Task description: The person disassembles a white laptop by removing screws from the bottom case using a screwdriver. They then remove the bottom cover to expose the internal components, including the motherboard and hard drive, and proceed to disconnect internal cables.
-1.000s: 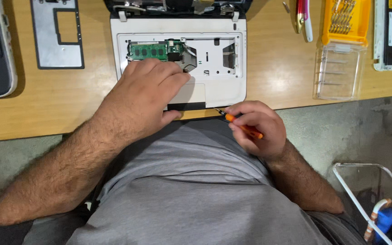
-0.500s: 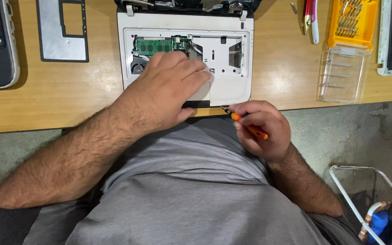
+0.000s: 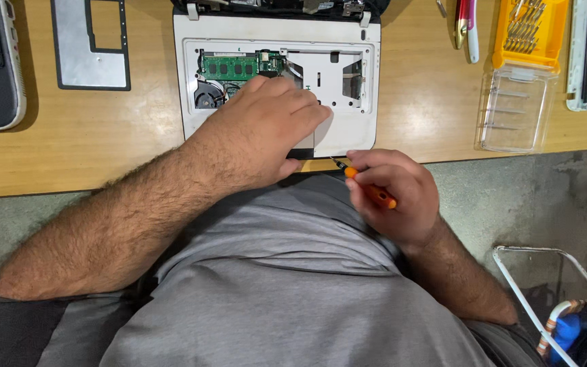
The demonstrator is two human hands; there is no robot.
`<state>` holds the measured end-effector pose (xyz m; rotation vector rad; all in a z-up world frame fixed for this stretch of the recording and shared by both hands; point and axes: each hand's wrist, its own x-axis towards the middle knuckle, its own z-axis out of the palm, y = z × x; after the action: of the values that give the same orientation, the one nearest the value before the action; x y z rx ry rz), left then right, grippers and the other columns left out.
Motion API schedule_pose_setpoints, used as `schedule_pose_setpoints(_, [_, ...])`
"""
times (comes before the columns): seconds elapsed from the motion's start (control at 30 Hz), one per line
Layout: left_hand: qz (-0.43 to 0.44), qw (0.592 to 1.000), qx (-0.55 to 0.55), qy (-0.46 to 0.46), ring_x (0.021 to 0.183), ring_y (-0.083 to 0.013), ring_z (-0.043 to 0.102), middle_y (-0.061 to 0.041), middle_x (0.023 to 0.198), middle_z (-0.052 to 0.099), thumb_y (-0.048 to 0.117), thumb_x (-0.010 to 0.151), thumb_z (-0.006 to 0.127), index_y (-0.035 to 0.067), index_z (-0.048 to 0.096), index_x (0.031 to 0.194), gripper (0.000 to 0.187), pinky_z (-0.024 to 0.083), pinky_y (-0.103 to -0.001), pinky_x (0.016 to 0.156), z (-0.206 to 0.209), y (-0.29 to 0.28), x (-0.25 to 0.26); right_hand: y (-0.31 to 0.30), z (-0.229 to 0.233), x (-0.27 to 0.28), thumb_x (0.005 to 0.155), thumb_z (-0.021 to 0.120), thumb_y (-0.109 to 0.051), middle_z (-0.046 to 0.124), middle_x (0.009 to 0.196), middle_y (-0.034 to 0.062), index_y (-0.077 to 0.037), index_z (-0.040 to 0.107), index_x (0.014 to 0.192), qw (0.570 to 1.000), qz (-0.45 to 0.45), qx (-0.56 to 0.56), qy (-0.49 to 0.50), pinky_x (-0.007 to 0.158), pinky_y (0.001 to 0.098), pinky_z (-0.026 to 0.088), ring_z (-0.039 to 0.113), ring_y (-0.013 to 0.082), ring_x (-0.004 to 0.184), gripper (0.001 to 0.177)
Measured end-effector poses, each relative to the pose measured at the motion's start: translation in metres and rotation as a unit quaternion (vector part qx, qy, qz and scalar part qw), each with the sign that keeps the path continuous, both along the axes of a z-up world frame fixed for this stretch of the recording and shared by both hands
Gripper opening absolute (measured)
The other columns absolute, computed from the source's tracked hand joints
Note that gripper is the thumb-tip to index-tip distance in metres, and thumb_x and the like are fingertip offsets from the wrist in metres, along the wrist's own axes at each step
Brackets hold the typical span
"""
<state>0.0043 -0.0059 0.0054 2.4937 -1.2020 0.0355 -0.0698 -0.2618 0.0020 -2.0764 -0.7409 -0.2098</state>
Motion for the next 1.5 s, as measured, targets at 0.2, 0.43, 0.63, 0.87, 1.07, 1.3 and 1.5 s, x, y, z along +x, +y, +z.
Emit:
schedule_pose_setpoints(0.2, [0.009, 1.000, 0.015, -0.006, 0.106, -0.0303, 0.056, -0.003, 0.113, 0.067, 0.039, 0.057, 0.092, 0.015, 0.062, 0.121, 0.075, 0.047, -0.046, 0.083, -0.001, -0.006, 0.001, 0.003, 0.016, 0.003, 0.094, 0.075, -0.006, 0.075, 0.109, 0.0144, -0.006, 0.063, 0.097, 0.993, 0.006, -0.117, 0.005, 0.075, 0.0329, 0.057, 0.073, 0.0236, 0.088, 0.012])
schedule_pose_setpoints(0.43, [0.015, 0.999, -0.002, 0.030, 0.105, -0.0301, 0.052, -0.001, 0.116, 0.066, 0.038, 0.058, 0.094, 0.014, 0.058, 0.134, 0.088, 0.047, -0.050, 0.081, -0.006, -0.010, 0.002, -0.002, 0.011, 0.004, 0.096, 0.073, -0.004, 0.074, 0.111, 0.0161, -0.005, 0.062, 0.103, 0.995, 0.034, -0.098, 0.009, 0.079, 0.0347, 0.061, 0.076, 0.0290, 0.101, 0.013])
schedule_pose_setpoints(0.63, [0.041, 0.999, -0.012, 0.031, 0.108, -0.0311, 0.047, -0.007, 0.118, 0.056, 0.048, 0.059, 0.092, 0.012, 0.059, 0.125, 0.082, 0.042, -0.047, 0.089, -0.019, -0.017, 0.006, 0.004, -0.005, -0.004, 0.095, 0.070, 0.004, 0.070, 0.109, 0.0221, -0.001, 0.054, 0.104, 0.999, 0.009, 0.008, -0.037, 0.094, 0.0469, 0.066, 0.075, 0.0389, 0.106, 0.019])
schedule_pose_setpoints(0.87, [0.037, 0.998, -0.020, 0.050, 0.109, -0.0322, 0.044, -0.007, 0.118, 0.054, 0.043, 0.059, 0.091, 0.012, 0.062, 0.121, 0.076, 0.041, -0.048, 0.090, -0.022, -0.019, 0.010, -0.005, -0.015, -0.006, 0.094, 0.068, 0.012, 0.067, 0.114, 0.0228, -0.001, 0.052, 0.104, 0.998, 0.009, 0.066, -0.003, 0.100, 0.0497, 0.064, 0.073, 0.0404, 0.111, 0.024])
schedule_pose_setpoints(1.07, [0.041, 0.996, -0.043, 0.073, 0.110, -0.0326, 0.045, -0.006, 0.118, 0.054, 0.041, 0.053, 0.096, 0.013, 0.063, 0.126, 0.085, 0.039, -0.051, 0.094, -0.025, -0.021, 0.012, -0.007, -0.013, -0.004, 0.093, 0.071, 0.009, 0.068, 0.115, 0.0203, -0.003, 0.050, 0.100, 0.999, 0.017, 0.003, -0.027, 0.095, 0.0477, 0.065, 0.074, 0.0403, 0.111, 0.026])
schedule_pose_setpoints(1.3, [0.060, 0.992, -0.034, 0.107, 0.108, -0.0340, 0.045, -0.006, 0.113, 0.054, 0.038, 0.052, 0.093, 0.017, 0.065, 0.126, 0.082, 0.039, -0.050, 0.090, -0.023, -0.026, 0.015, -0.004, -0.009, -0.006, 0.094, 0.074, 0.003, 0.068, 0.112, 0.0176, -0.002, 0.053, 0.102, 0.995, 0.009, -0.051, -0.088, 0.089, 0.0467, 0.066, 0.076, 0.0386, 0.106, 0.023])
schedule_pose_setpoints(1.5, [0.061, 0.992, -0.047, 0.102, 0.107, -0.0345, 0.046, -0.006, 0.111, 0.055, 0.041, 0.052, 0.092, 0.020, 0.065, 0.127, 0.082, 0.037, -0.050, 0.089, -0.025, -0.025, 0.016, -0.005, -0.013, -0.006, 0.094, 0.073, 0.003, 0.067, 0.114, 0.0155, -0.005, 0.051, 0.101, 0.996, 0.024, -0.048, -0.075, 0.090, 0.0479, 0.065, 0.076, 0.0387, 0.107, 0.024])
